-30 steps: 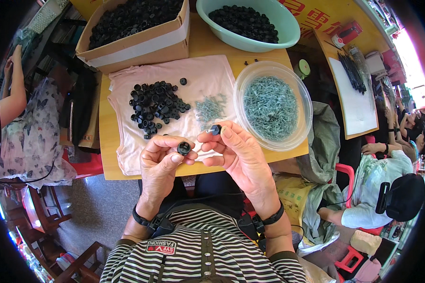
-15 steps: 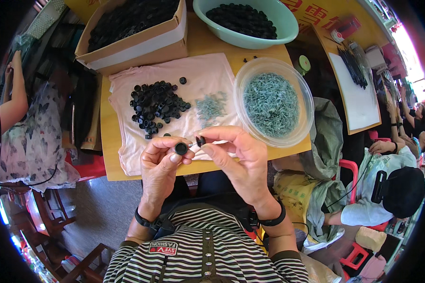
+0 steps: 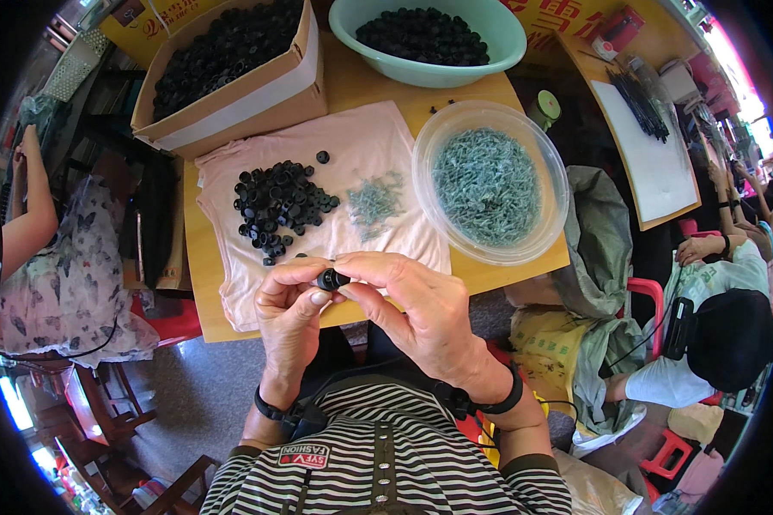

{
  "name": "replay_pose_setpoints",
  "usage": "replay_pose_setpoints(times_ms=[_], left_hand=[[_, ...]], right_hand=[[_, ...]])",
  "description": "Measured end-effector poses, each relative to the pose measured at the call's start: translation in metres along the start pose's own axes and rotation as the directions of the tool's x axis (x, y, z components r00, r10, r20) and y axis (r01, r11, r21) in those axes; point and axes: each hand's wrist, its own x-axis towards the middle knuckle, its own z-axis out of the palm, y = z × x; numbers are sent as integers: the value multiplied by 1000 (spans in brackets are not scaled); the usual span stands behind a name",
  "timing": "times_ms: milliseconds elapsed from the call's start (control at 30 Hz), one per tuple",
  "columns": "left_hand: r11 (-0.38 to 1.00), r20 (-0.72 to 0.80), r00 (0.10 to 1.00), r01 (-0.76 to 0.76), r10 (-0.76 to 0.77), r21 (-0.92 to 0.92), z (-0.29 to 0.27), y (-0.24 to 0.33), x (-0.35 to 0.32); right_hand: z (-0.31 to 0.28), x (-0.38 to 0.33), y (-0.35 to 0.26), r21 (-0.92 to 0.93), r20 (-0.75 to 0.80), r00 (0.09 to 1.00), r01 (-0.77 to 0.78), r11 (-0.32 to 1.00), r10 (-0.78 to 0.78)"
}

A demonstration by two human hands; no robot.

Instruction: The person assembles components by hand by picking up a black plastic cap and a metal screw, then inserting the screw into the cap. This process is repeated multiple times, with the assembled parts being placed onto a pink cloth.

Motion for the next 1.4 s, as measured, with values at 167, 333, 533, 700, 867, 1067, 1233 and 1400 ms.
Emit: replay_pose_setpoints(times_ms=[167, 333, 533, 700, 867, 1067, 1233, 1400], left_hand=[[1000, 29, 1000, -14, 14, 25, -1, -1, 0], [995, 30, 999, -19, 17, 97, -2, -1, 1], [977, 49, 998, -59, 50, 203, -6, -3, 1], [971, 67, 995, -91, 78, 219, -4, -5, 0], [982, 0, 1000, -25, 25, 185, 1, -3, 0], [993, -72, 997, 49, -41, 109, 7, -4, -1], [990, -109, 991, 91, -79, 104, 7, -2, -1], [997, -144, 987, 75, -72, 12, 6, -7, -3]], right_hand=[[0, 1, 3, -48, -2, 999, 46, 998, -46], [2, -2, 4, -40, -15, 999, 42, 998, -43], [3, -2, 5, -42, -24, 999, 33, 999, -34], [2, -2, 9, -41, 3, 1000, 3, 999, -3], [5, -2, 7, -98, 10, 999, 42, 994, -41], [14, -7, 17, -149, -40, 995, 88, 985, -95], [18, -7, 21, -203, -60, 990, 116, 972, -130], [19, -3, 18, -217, -49, 992, 107, 970, -120]])
